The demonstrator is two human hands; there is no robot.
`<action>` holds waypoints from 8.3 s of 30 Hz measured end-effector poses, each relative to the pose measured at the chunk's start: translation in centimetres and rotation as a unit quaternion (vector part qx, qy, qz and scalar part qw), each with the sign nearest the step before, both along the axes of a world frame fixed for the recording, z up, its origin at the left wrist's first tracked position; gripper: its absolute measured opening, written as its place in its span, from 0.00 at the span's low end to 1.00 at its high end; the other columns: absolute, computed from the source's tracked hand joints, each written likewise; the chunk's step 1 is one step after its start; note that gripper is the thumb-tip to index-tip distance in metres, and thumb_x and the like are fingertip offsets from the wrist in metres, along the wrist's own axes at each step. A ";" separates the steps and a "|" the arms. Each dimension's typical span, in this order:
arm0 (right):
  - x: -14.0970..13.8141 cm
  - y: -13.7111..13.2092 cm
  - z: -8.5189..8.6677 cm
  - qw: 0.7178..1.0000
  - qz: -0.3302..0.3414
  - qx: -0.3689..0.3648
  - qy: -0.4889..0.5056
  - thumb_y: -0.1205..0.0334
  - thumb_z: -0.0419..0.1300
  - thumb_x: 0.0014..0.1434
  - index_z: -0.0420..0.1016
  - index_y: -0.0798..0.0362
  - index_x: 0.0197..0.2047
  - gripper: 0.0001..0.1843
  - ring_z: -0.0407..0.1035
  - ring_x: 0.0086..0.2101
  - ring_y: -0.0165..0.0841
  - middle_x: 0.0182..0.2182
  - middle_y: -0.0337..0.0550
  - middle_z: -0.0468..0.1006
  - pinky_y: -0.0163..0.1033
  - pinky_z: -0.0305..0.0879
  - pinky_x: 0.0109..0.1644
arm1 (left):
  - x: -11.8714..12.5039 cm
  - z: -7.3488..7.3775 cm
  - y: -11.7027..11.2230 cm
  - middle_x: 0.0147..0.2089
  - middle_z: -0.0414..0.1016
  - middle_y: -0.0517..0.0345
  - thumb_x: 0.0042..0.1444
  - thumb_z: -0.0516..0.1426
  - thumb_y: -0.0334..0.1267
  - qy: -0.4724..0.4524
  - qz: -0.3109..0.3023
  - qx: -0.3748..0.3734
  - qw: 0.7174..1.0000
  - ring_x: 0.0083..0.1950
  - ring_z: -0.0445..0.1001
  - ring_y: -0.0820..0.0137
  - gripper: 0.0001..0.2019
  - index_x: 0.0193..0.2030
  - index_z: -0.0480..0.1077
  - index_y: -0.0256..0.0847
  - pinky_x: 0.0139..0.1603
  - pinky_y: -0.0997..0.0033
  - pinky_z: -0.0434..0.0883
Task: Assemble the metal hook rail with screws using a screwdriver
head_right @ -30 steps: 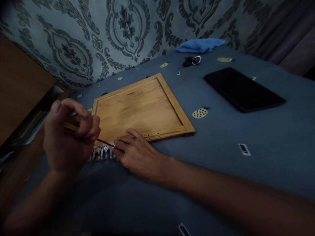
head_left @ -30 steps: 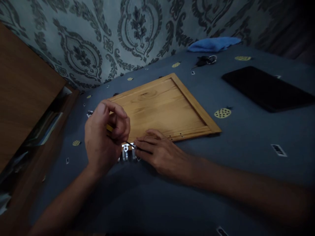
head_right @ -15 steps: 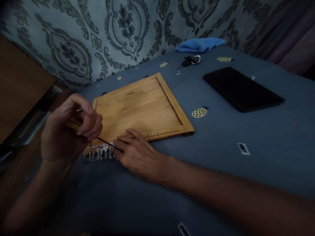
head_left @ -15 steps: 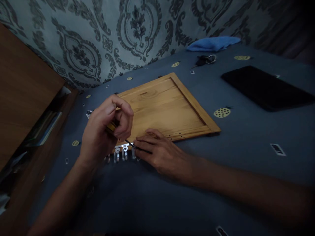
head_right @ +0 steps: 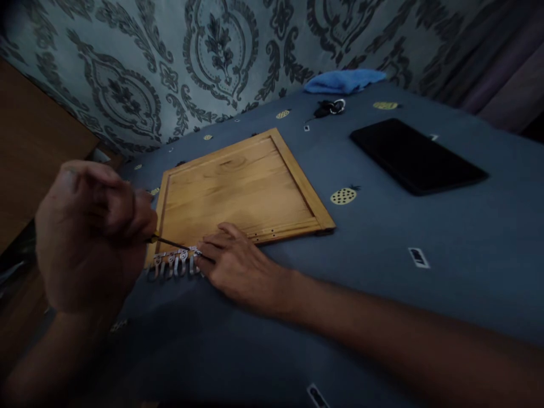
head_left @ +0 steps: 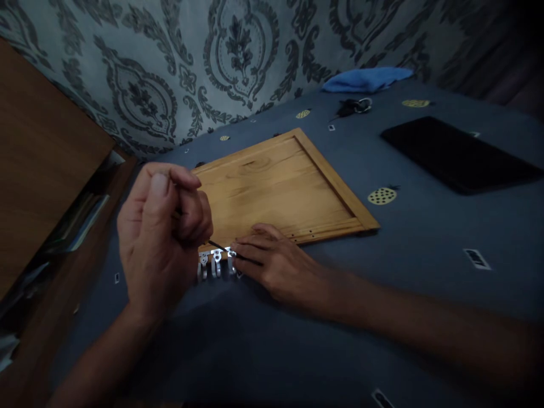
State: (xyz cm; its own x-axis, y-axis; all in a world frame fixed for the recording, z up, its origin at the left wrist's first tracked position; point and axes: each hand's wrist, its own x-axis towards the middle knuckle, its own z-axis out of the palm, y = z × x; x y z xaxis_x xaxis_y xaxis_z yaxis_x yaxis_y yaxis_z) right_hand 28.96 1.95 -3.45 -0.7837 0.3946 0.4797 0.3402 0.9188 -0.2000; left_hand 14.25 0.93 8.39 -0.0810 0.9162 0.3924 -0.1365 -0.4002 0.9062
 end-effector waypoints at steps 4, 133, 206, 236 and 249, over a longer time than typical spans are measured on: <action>-0.1 0.0 -0.3 1.000 -0.005 0.008 0.002 0.70 0.55 0.72 0.79 0.57 0.53 0.13 0.73 0.53 0.42 0.53 0.50 0.83 0.54 0.60 0.68 | 0.2 -0.3 -0.1 0.18 0.51 0.67 0.70 0.49 0.26 -0.011 -0.018 -0.009 1.000 0.18 0.47 0.76 0.18 0.31 0.74 0.40 0.19 0.78 0.52; -0.1 0.1 0.1 1.000 0.002 -0.002 0.004 0.73 0.54 0.71 0.79 0.55 0.53 0.15 0.73 0.55 0.42 0.53 0.53 0.83 0.56 0.63 0.65 | -1.5 -0.6 1.6 0.14 0.48 0.70 0.64 0.65 0.49 0.038 -0.189 -0.055 0.980 0.14 0.39 0.83 0.23 0.21 0.74 0.38 0.13 0.79 0.47; -0.1 0.1 0.1 1.000 -0.001 0.009 0.012 0.71 0.57 0.71 0.80 0.57 0.52 0.12 0.74 0.55 0.43 0.51 0.53 0.84 0.55 0.63 0.65 | -1.6 -1.2 1.8 0.16 0.49 0.69 0.66 0.63 0.47 0.013 -0.203 -0.016 0.979 0.14 0.40 0.83 0.23 0.22 0.74 0.36 0.12 0.81 0.47; 0.1 0.1 0.3 1.000 0.003 0.005 -0.007 0.71 0.55 0.71 0.79 0.57 0.55 0.14 0.74 0.53 0.42 0.53 0.52 0.83 0.54 0.62 0.65 | -0.6 -1.1 0.7 0.18 0.49 0.69 0.59 0.69 0.43 -0.014 -0.069 -0.018 0.997 0.18 0.45 0.80 0.15 0.26 0.76 0.37 0.15 0.75 0.47; 0.1 0.1 0.6 1.000 0.006 -0.004 -0.013 0.70 0.54 0.71 0.79 0.57 0.53 0.14 0.73 0.54 0.43 0.52 0.51 0.83 0.55 0.61 0.65 | -0.6 -1.3 0.7 0.16 0.50 0.69 0.61 0.66 0.55 0.056 -0.084 -0.033 0.994 0.16 0.47 0.81 0.24 0.23 0.72 0.39 0.14 0.79 0.48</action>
